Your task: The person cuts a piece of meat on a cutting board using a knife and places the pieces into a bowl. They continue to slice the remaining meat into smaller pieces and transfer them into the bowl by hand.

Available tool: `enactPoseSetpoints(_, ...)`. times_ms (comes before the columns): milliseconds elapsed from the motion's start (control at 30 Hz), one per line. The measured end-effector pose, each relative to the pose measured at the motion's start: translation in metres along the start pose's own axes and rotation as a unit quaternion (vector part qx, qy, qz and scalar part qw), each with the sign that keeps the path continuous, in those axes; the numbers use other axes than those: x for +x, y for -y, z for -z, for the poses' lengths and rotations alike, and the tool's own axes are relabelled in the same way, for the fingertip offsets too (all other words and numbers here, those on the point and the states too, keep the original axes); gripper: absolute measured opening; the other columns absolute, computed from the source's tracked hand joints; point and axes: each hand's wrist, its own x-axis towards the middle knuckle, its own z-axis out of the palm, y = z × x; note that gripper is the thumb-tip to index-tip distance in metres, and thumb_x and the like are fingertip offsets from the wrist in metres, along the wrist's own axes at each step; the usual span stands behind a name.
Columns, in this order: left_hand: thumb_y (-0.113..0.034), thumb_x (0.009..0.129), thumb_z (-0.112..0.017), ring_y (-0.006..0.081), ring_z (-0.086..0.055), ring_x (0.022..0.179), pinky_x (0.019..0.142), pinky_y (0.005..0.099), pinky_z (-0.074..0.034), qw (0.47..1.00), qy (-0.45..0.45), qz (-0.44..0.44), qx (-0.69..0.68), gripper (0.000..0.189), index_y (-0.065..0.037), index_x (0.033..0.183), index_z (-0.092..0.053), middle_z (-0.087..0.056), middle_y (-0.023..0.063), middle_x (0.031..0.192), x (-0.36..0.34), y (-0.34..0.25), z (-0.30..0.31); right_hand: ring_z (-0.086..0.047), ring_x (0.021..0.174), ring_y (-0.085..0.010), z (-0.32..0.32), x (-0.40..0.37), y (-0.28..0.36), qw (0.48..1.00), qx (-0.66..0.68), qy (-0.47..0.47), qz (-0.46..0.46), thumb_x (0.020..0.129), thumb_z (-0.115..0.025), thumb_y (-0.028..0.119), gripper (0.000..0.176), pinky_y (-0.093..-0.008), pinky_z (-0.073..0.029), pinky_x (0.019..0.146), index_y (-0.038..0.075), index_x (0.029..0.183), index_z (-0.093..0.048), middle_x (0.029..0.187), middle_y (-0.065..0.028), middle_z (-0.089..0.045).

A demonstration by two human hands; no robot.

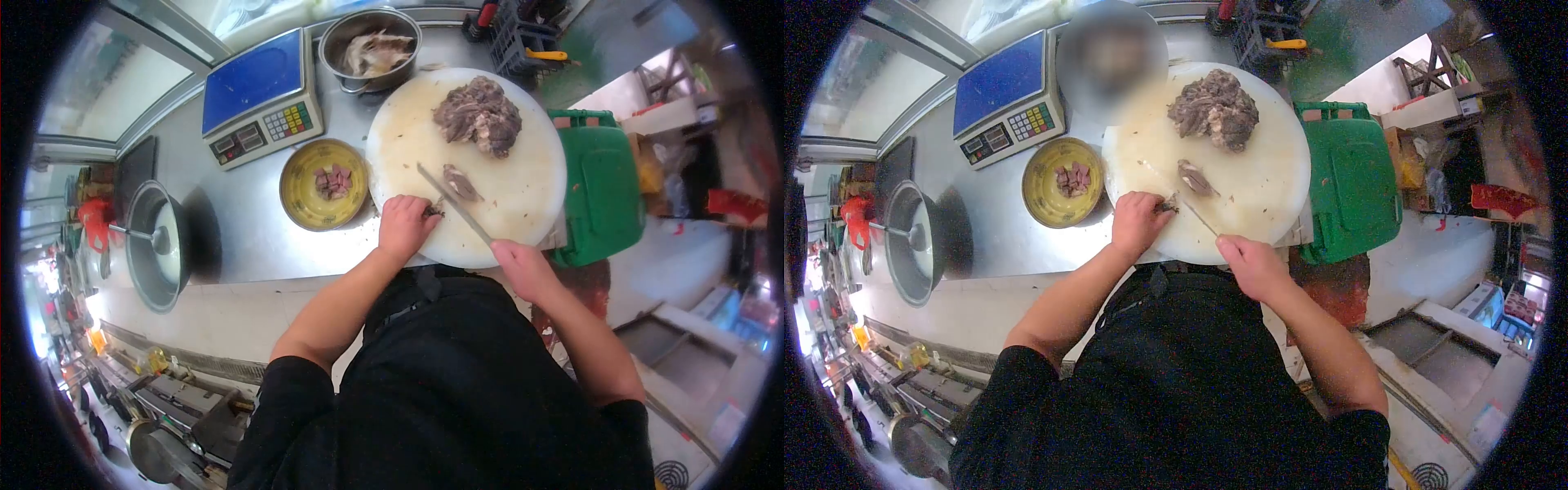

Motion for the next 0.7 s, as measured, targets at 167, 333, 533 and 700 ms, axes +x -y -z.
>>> enactPoseSetpoints(167,-0.014,0.078,-0.076,0.0323,-0.064,0.095,0.088,0.0431,-0.051,0.993,-0.078,-0.079,-0.045,0.021,-0.006,0.097,-0.069,-0.068,0.0109,0.099,-0.006,0.005,-0.006,-0.067,0.102,-0.0417,-0.003,-0.016,0.001,0.996,-0.020,0.018,0.079,0.104,-0.047,0.041,0.047,-0.0429,-0.052,0.090,0.002,0.120,-0.067,0.106,-0.0264,-0.069)
enactPoseSetpoints(333,-0.008,0.078,-0.074,0.0300,-0.064,0.094,0.084,0.0410,-0.053,0.988,-0.077,-0.128,-0.047,0.018,-0.006,0.095,-0.070,-0.069,0.0094,0.099,-0.006,0.009,-0.006,-0.066,0.101,-0.0434,0.000,-0.013,0.006,0.995,-0.035,0.039,0.089,0.105,-0.046,0.040,0.046,-0.0450,-0.051,0.088,0.000,0.117,-0.067,0.105,-0.0280,-0.068)
enactPoseSetpoints(533,-0.008,0.079,-0.073,0.0294,-0.065,0.095,0.085,0.0397,-0.054,0.988,-0.071,-0.126,-0.051,0.017,-0.007,0.096,-0.070,-0.070,0.0091,0.100,-0.007,0.012,-0.008,-0.066,0.101,-0.0444,-0.016,0.018,0.006,0.994,-0.061,0.046,0.083,0.105,-0.044,0.041,0.049,-0.0455,-0.051,0.089,0.000,0.113,-0.067,0.105,-0.0284,-0.068)
enactPoseSetpoints(700,-0.009,0.077,-0.075,0.0310,-0.066,0.095,0.084,0.0410,-0.055,0.988,-0.082,-0.125,-0.046,0.024,-0.008,0.101,-0.072,-0.070,0.0102,0.104,-0.013,0.015,-0.007,-0.066,0.102,-0.0438,-0.017,0.024,0.008,0.993,-0.038,0.027,0.111,0.105,-0.044,0.042,0.048,-0.0451,-0.051,0.090,0.001,0.118,-0.067,0.106,-0.0268,-0.069)
